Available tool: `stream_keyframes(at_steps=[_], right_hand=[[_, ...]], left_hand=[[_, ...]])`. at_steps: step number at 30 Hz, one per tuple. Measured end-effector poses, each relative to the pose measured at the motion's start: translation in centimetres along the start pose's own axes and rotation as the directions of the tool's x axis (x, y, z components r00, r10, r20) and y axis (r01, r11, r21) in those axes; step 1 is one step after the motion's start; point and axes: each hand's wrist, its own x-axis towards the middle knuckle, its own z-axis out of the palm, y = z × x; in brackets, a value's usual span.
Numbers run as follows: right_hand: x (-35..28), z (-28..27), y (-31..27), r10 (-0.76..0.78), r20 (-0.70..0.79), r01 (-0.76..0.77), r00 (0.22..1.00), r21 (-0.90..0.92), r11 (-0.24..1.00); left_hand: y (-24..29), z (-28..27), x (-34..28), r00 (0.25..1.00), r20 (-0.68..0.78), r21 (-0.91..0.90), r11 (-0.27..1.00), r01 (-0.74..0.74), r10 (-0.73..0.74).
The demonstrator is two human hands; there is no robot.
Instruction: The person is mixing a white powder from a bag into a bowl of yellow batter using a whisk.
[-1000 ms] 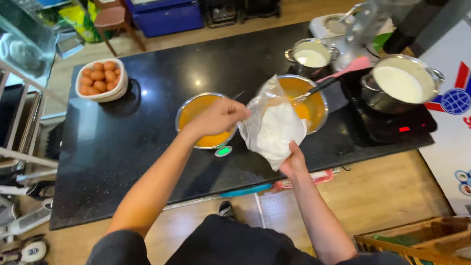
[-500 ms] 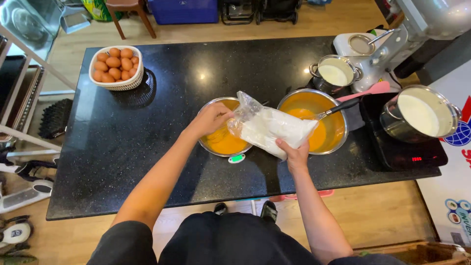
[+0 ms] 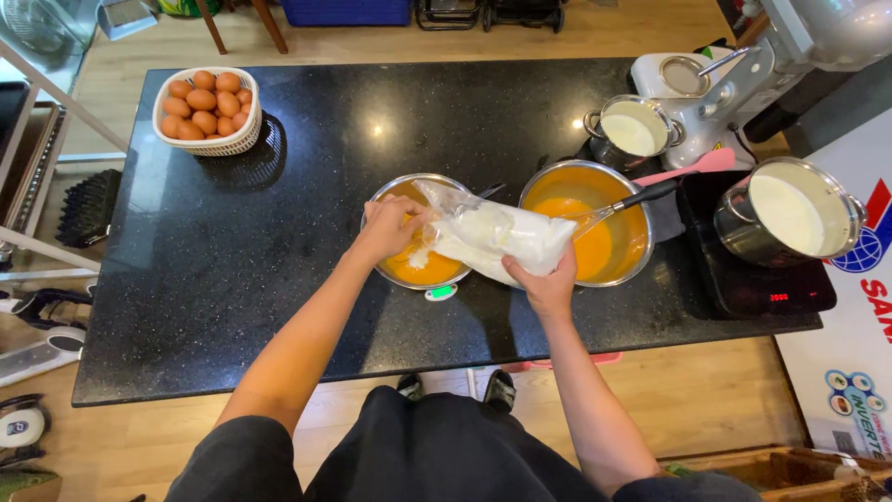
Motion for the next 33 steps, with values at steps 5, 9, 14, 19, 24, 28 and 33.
stream_keyframes(at_steps=[5, 9, 14, 19, 24, 28, 33], right_hand=[[-0.1, 0.8, -1.8, -0.043, 0.010, 0.044, 0.999, -0.056, 0.997], [0.2, 1.0, -2.1, -0.114, 0.045, 0.119, 0.992, -0.126, 0.985], [0.3, 1.1, -2.7, -0.110, 0.066, 0.118, 0.992, -0.137, 0.984], [0.4, 1.4, -3.0, -0.107, 0.054, 0.115, 0.993, -0.176, 0.978], [0.5, 1.7, -3.4, -0.125, 0.045, 0.132, 0.991, -0.188, 0.973], [0.6, 1.8, -3.4, -0.135, 0.062, 0.145, 0.989, -0.199, 0.969], [0.8, 1.6, -3.8, -0.130, 0.029, 0.133, 0.991, -0.218, 0.967]], left_hand=[[-1.0, 1.1, -0.2, 0.999, -0.027, 0.007, 1.000, 0.024, -0.024], [-1.0, 1.4, -0.4, 0.998, -0.019, 0.050, 0.997, 0.060, -0.059], [-1.2, 2.1, -0.9, 0.991, -0.115, 0.043, 0.997, 0.070, -0.065], [-0.4, 1.7, -1.4, 0.994, -0.085, -0.005, 0.997, 0.071, -0.071], [-0.9, 2.0, -1.2, 0.981, -0.180, 0.057, 0.995, 0.084, -0.073], [-1.0, 1.9, -1.2, 0.980, -0.196, 0.066, 0.996, 0.054, -0.040], [-0.8, 1.4, -1.0, 0.982, -0.154, 0.025, 0.993, 0.118, -0.113]])
